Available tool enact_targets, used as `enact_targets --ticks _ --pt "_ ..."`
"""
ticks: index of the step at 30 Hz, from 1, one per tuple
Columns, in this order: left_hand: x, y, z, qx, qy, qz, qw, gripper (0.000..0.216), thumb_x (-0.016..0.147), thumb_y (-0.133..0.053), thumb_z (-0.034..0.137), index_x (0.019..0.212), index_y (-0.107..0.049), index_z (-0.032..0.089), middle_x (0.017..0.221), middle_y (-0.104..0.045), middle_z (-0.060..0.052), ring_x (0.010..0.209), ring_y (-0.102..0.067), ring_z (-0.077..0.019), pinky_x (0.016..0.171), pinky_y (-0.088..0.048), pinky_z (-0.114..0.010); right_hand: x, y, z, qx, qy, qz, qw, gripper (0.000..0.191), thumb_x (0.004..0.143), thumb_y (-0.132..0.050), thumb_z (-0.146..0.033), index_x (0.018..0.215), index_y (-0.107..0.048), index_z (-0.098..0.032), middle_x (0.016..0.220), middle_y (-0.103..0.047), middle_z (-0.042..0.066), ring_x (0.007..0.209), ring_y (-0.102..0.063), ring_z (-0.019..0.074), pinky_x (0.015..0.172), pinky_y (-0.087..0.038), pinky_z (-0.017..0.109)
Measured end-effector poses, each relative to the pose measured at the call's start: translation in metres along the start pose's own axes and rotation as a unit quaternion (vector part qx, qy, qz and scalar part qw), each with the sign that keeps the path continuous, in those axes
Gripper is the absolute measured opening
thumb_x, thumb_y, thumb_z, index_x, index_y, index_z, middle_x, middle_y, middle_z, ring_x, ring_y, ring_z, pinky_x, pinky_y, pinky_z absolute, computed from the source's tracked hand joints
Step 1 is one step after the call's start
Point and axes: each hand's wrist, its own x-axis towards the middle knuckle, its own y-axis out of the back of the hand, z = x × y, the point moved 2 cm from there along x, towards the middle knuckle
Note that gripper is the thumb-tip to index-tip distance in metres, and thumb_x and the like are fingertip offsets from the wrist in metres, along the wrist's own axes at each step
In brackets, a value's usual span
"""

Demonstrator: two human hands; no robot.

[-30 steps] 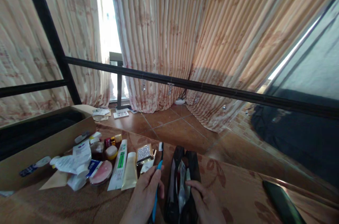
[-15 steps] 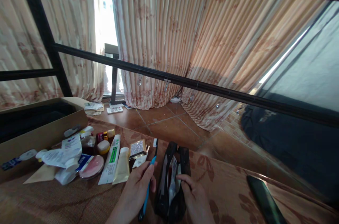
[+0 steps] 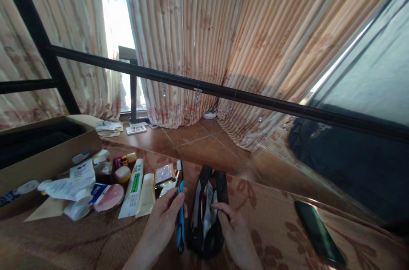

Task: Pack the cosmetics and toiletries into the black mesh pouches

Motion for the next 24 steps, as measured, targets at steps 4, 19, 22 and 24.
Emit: enact_targets --ticks 4,19,22,24 --pt "-0.0013 -0.0012 0.0017 -0.046 0.036 0.005 0.998 0.056 0.07 -0.061 0.047 0.113 -0.06 0.011 0.055 -0.058 0.003 0.049 -0.044 -0.0113 0.049 -0.033 -0.023 -0.0008 0.0009 -0.0015 -0.002 0.005 0.004 1.0 0.041 0.089 -0.042 -0.038 0.104 -0.073 -0.016 0.079 -0.072 0.005 0.071 -0.064 0.0187 0.065 -0.045 0.025" --pt "-0.0049 0.0001 0.0005 -0.105 0.027 -0.034 0.994 0.054 0.065 -0.074 0.037 0.113 -0.067 0.013 0.072 -0.063 -0.001 0.065 -0.054 -0.0117 0.061 -0.041 -0.022 -0.0015 0.0004 -0.0012 -0.002 -0.015 -0.01 1.0 0.042 0.089 -0.041 -0.037 0.108 -0.071 -0.015 0.078 -0.071 0.005 0.069 -0.062 0.0177 0.063 -0.044 0.024" --pt "-0.0055 -0.0005 -0.0006 -0.104 0.033 -0.051 0.993 0.042 0.065 -0.076 0.039 0.099 -0.072 0.014 0.066 -0.061 0.001 0.059 -0.052 -0.0102 0.057 -0.04 -0.021 -0.0012 -0.0002 -0.0023 0.003 -0.016 -0.014 1.0 0.042 0.089 -0.04 -0.038 0.106 -0.071 -0.015 0.08 -0.071 0.006 0.07 -0.063 0.0181 0.063 -0.044 0.024" --pt "-0.0058 -0.0009 -0.0012 -0.103 0.037 -0.061 0.992 0.036 0.066 -0.076 0.04 0.091 -0.073 0.014 0.065 -0.061 0.001 0.058 -0.051 -0.0094 0.055 -0.039 -0.019 -0.0008 -0.0008 -0.0022 0.017 -0.011 -0.017 1.0 0.042 0.089 -0.04 -0.039 0.103 -0.072 -0.015 0.081 -0.072 0.006 0.069 -0.064 0.0183 0.063 -0.045 0.024"
